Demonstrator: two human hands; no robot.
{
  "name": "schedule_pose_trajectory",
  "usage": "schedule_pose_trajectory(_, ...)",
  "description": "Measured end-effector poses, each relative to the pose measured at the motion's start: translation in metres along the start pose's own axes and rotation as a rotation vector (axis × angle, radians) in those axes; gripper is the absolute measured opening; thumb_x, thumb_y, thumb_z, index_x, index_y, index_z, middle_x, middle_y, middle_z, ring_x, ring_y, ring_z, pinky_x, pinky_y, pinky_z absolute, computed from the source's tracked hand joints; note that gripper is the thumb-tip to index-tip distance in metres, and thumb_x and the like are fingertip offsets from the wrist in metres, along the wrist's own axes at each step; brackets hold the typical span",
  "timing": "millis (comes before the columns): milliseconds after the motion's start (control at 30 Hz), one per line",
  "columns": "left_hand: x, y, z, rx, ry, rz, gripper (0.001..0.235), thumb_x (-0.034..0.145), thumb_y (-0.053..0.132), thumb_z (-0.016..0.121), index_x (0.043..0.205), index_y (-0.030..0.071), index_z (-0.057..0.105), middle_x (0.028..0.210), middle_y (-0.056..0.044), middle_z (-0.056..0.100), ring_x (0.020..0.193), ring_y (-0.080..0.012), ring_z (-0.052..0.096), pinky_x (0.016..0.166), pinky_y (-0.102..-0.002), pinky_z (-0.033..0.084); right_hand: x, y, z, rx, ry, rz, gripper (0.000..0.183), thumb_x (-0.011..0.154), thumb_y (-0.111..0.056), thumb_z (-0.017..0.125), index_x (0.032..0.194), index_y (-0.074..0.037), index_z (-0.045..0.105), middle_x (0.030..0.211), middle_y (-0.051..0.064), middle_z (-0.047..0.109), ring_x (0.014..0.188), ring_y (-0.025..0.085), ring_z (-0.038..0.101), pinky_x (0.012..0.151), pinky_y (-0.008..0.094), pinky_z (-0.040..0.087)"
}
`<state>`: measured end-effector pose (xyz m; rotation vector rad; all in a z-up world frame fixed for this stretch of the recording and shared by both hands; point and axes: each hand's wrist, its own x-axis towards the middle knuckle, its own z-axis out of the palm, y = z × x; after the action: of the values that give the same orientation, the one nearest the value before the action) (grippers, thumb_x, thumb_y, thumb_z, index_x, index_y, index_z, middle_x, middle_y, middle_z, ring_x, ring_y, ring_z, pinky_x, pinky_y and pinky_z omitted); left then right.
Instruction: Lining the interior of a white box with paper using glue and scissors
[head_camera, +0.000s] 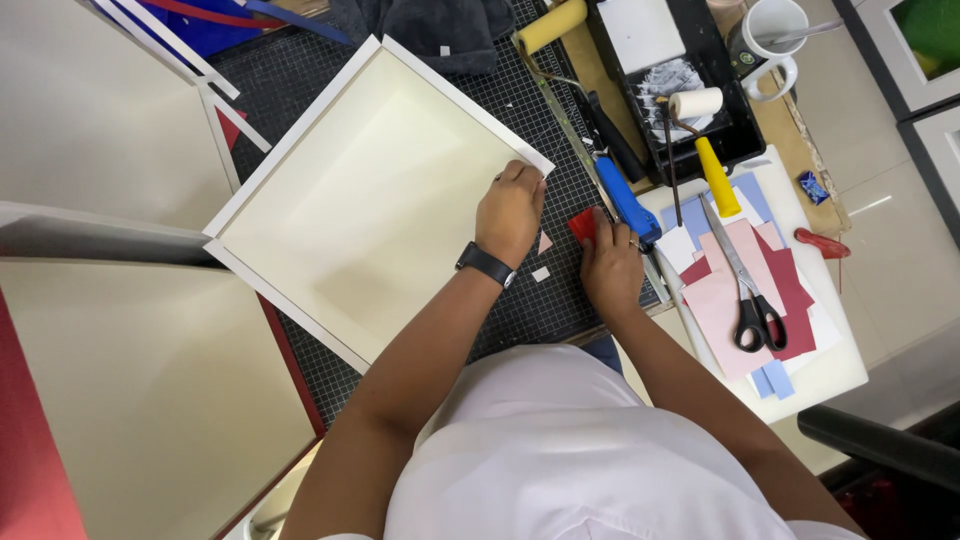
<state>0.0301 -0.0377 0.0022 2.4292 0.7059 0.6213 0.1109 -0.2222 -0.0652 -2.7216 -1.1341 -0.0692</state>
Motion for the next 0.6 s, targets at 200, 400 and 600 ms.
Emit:
schedule_pose_trajectory(200, -0.003, -0.002, 0.007, 0.054, -0.021, 0.032, 0.017, 0.105, 0.016, 0.058, 0.106, 0.004, 0.071, 0.104, -0.012, 0.064, 0.091, -0.0387, 0.073, 0.065, -0.046, 0.067, 0.001, -0.004, 0.009, -0.059, 0.079, -0.047, 0.056, 0.098, -0.028, 0.067, 0.15, -0.017, 0.051, 0.114, 0.009, 0.054, 0.107, 0.033, 0.055, 0.082, 0.048, 0.052)
schedule_pose_trajectory(400, -0.003, 0.005, -0.008, 0.078, -0.045, 0.027, 0.021, 0.106, 0.02, 0.056, 0.11, 0.005, 0.07, 0.108, -0.01, 0.064, 0.095, -0.039, 0.073, 0.064, -0.048, 0.067, 0.015, -0.004, -0.012, 0.073, 0.106, -0.053, 0.055, 0.094, -0.037, 0.073, 0.144, -0.019, 0.06, 0.116, 0.007, 0.056, 0.111, 0.032, 0.053, 0.085, 0.047, 0.048)
schedule_pose_trajectory(600, -0.007, -0.007, 0.021, 0.096, -0.06, -0.009, 0.027, 0.109, 0.023, 0.052, 0.112, 0.003, 0.07, 0.112, -0.011, 0.06, 0.098, -0.0379, 0.071, 0.063, -0.048, 0.067, 0.14, 0.012, -0.076, 0.197, 0.354, -0.219, 0.039, 0.097, -0.024, 0.077, 0.133, -0.012, 0.068, 0.099, 0.013, 0.066, 0.094, 0.039, 0.066, 0.076, 0.053, 0.054)
